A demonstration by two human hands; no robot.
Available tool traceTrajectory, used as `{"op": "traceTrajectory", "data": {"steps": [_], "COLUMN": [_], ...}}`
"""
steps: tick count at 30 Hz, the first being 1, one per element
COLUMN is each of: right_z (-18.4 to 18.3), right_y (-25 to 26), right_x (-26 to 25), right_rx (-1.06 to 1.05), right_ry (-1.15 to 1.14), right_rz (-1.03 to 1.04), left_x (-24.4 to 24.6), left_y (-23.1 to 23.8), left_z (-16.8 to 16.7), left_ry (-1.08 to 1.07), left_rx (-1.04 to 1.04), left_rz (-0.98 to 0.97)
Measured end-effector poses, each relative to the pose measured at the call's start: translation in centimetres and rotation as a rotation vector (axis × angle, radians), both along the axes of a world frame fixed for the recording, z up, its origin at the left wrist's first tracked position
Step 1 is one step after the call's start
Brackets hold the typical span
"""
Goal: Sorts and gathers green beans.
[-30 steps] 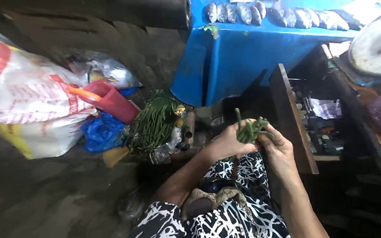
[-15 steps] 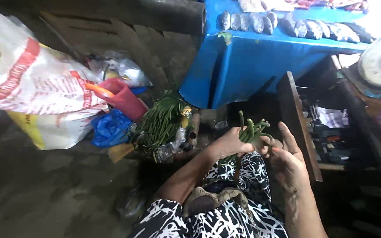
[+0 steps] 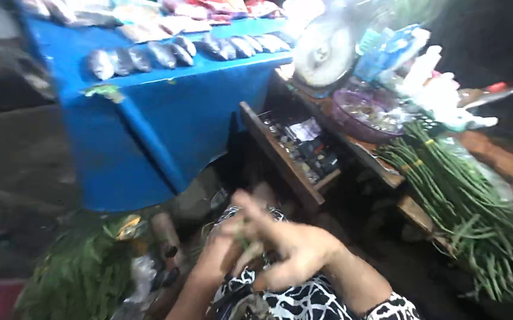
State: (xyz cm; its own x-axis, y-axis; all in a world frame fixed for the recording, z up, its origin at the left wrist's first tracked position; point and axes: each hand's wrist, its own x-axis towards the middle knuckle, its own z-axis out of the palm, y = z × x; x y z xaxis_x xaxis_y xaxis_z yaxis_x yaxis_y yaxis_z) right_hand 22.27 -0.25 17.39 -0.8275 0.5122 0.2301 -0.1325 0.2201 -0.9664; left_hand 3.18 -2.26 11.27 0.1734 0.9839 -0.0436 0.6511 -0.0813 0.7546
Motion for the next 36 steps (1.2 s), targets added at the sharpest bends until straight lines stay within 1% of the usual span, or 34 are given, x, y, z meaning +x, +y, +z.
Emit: {"op": "traceTrajectory", "data": {"steps": [1, 2, 3, 4, 5, 6, 7, 8, 10, 11, 12, 14, 16, 18, 19, 23, 25, 26, 28, 30, 32, 33, 34, 35, 36], "right_z": [0.4, 0.4, 0.1, -0.3, -1.0, -2.0, -3.0, -4.2, -5.8, -6.0, -5.9, -5.1, -4.6, -4.8, -4.9, -5.1, -4.9, -4.5, -3.7, -3.1, -3.4, -3.7, -4.2, -4.8, -5.5], "right_y": [-0.6, -1.0, -1.1, -0.8, -0.2, 0.7, 1.7, 2.6, 3.7, 3.9, 3.8, 3.4, 3.0, 2.5, 2.2, 2.6, 3.2, 3.4, 3.3, 2.3, 1.2, 0.9, 0.8, 1.0, 1.4], "right_x": [-0.4, -0.8, -1.0, -0.9, -0.5, 0.0, 0.7, 1.0, 1.0, 0.7, 0.2, -0.8, -1.4, -2.0, -2.2, -2.1, -1.8, -1.6, -1.8, -2.4, -2.7, -2.8, -2.8, -2.7, -2.6], "right_rx": [0.136, 0.252, 0.316, 0.309, 0.241, 0.134, -0.009, -0.153, -0.400, -0.484, -0.554, -0.643, -0.673, -0.694, -0.697, -0.650, -0.576, -0.514, -0.355, -0.178, 0.034, 0.153, 0.237, 0.269, 0.240], "right_ry": [-0.148, -0.274, -0.381, -0.446, -0.431, -0.351, -0.235, -0.078, 0.207, 0.317, 0.416, 0.544, 0.565, 0.556, 0.551, 0.514, 0.479, 0.445, 0.335, 0.165, -0.053, -0.162, -0.260, -0.327, -0.343], "right_rz": [0.044, 0.079, 0.092, 0.060, -0.012, -0.099, -0.164, -0.205, -0.217, -0.215, -0.215, -0.215, -0.155, -0.081, -0.063, -0.086, -0.092, -0.081, -0.020, 0.062, 0.135, 0.139, 0.105, 0.036, -0.057], "left_x": [0.4, 0.3, -0.7, -2.2, -3.8, -4.7, -5.2, -5.7, -6.0, -5.9, -5.7, -5.3, -4.9, -3.9, -3.5, -3.7, -3.6, -3.5, -3.3, -3.1, -3.5, -3.9, -4.6, -5.4, -6.1], "left_y": [0.8, 1.9, 2.3, 1.7, 0.8, 0.7, 0.8, 0.7, 0.4, 0.1, 0.1, 0.5, 0.5, 0.2, 0.5, 1.5, 1.7, 1.6, 1.0, 0.6, 1.5, 2.5, 3.1, 3.2, 2.8], "left_z": [0.9, 0.5, -0.3, -1.0, -1.9, -2.3, -2.3, -2.2, -2.1, -1.9, -1.7, -1.2, -1.0, 0.9, 1.5, 1.7, 1.7, 1.3, -0.4, -0.7, -0.6, -0.4, -0.3, -0.2, 0.1], "left_ry": [0.106, 0.138, 0.032, -0.215, -0.537, -0.810, -0.986, -1.097, -1.254, -1.271, -1.243, -1.112, -0.948, -0.630, -0.477, -0.036, 0.143, 0.193, 0.189, 0.226, 0.238, 0.225, 0.146, 0.005, -0.167], "left_rx": [-0.149, -0.225, -0.226, -0.169, -0.110, -0.074, -0.058, -0.037, -0.001, 0.011, 0.028, 0.038, 0.065, 0.073, 0.059, -0.035, -0.109, -0.094, 0.034, 0.049, -0.065, -0.171, -0.231, -0.230, -0.204], "left_rz": [0.042, 0.087, 0.125, 0.146, 0.119, 0.105, 0.088, 0.044, -0.074, -0.106, -0.094, -0.012, 0.102, 0.203, 0.204, 0.117, 0.020, -0.025, -0.083, -0.092, -0.030, -0.005, 0.018, 0.045, 0.094]}}
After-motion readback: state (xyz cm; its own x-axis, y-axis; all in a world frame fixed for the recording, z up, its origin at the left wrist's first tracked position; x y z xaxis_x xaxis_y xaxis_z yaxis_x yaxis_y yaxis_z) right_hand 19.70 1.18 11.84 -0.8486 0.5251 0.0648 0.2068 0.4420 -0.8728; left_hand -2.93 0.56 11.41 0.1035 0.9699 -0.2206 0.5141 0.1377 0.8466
